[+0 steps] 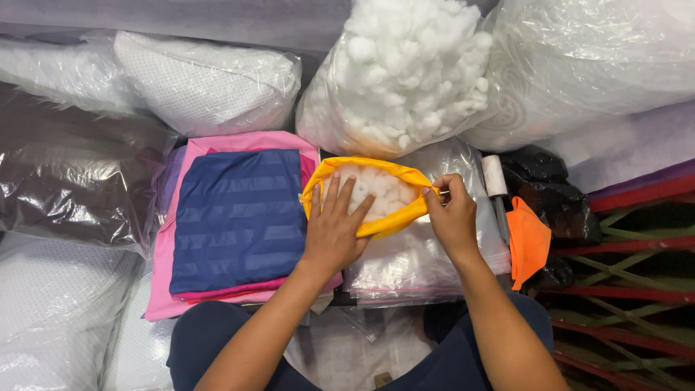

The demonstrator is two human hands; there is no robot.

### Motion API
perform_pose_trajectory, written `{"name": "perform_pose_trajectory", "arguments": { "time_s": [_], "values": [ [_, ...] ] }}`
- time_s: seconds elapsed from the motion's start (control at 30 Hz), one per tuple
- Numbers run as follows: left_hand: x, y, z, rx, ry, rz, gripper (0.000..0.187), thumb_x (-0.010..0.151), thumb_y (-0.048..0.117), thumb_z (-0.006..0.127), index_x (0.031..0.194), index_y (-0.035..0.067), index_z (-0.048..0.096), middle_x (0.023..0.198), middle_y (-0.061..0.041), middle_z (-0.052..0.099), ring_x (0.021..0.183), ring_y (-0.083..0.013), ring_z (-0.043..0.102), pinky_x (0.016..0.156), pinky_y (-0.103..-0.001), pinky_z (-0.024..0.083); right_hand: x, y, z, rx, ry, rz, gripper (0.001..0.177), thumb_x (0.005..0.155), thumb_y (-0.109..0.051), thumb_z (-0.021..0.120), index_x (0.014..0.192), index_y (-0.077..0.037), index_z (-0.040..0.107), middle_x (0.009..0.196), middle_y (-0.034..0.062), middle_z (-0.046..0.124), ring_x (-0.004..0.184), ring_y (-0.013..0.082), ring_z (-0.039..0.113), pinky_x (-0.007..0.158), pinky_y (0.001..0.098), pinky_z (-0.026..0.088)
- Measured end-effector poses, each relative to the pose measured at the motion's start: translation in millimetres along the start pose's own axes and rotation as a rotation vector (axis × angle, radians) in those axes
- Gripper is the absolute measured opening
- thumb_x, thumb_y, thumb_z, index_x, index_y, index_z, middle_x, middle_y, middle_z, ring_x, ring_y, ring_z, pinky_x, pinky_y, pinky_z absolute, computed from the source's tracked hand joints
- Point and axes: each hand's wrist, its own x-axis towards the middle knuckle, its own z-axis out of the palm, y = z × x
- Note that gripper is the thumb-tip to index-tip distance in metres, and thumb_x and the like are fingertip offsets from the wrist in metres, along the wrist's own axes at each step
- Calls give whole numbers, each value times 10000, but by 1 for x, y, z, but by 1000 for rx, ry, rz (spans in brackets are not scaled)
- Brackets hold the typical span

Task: A person is manually stuffing a small yellow pillow casing with white polyester fiberfill.

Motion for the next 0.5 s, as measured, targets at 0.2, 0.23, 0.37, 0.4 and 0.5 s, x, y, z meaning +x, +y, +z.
{"name": "perform_pose_trajectory", "arguments": {
  "time_s": [0.2, 0.23, 0.37, 0.4, 0.5],
  "values": [
    [0, -13, 3, -46, -140, -17, 516, 930, 369, 614, 1437, 284, 567, 1585, -136, 419, 1527, -359, 274, 1212, -642, 100, -15, -23, 12, -466, 181, -820, 337, 969, -263, 652, 1250, -82, 609, 1325, 159, 561, 1254, 385, 547, 1058, 508, 420],
    [-1, -12, 3, -47, -133, -12, 516, 930, 369, 614, 1437, 284, 567, 1585, -136, 419, 1527, -359, 274, 1212, -642, 100, -19, -28, 18, -469, 188, -825, 337, 969, -263, 652, 1250, -82, 609, 1325, 159, 561, 1254, 385, 547, 1058, 508, 420],
    [-5, -12, 4, -16, -73, 57, 411, 953, 369, 567, 1333, 231, 640, 1529, -127, 490, 1500, -344, 329, 1216, -633, 111, -20, -13, 43, -573, -69, -1046, 478, 956, -386, 538, 1354, -132, 618, 1420, 104, 602, 1378, 285, 515, 1211, 511, 217],
    [-6, -12, 5, -14, -20, 71, 369, 945, 332, 581, 1286, 224, 674, 1489, -126, 537, 1480, -343, 371, 1216, -627, 126, -17, 0, 50, -669, -126, -978, 507, 957, -470, 507, 1313, -132, 638, 1374, 91, 640, 1353, 261, 538, 1230, 535, 152],
    [-9, -20, 8, -1, 28, 108, 340, 851, 312, 683, 1188, 283, 718, 1411, -79, 606, 1430, -331, 443, 1195, -644, 184, -16, 0, 47, -701, -177, -903, 562, 939, -548, 555, 1257, -100, 677, 1345, 121, 661, 1359, 280, 538, 1230, 603, 69]
  ]
}}
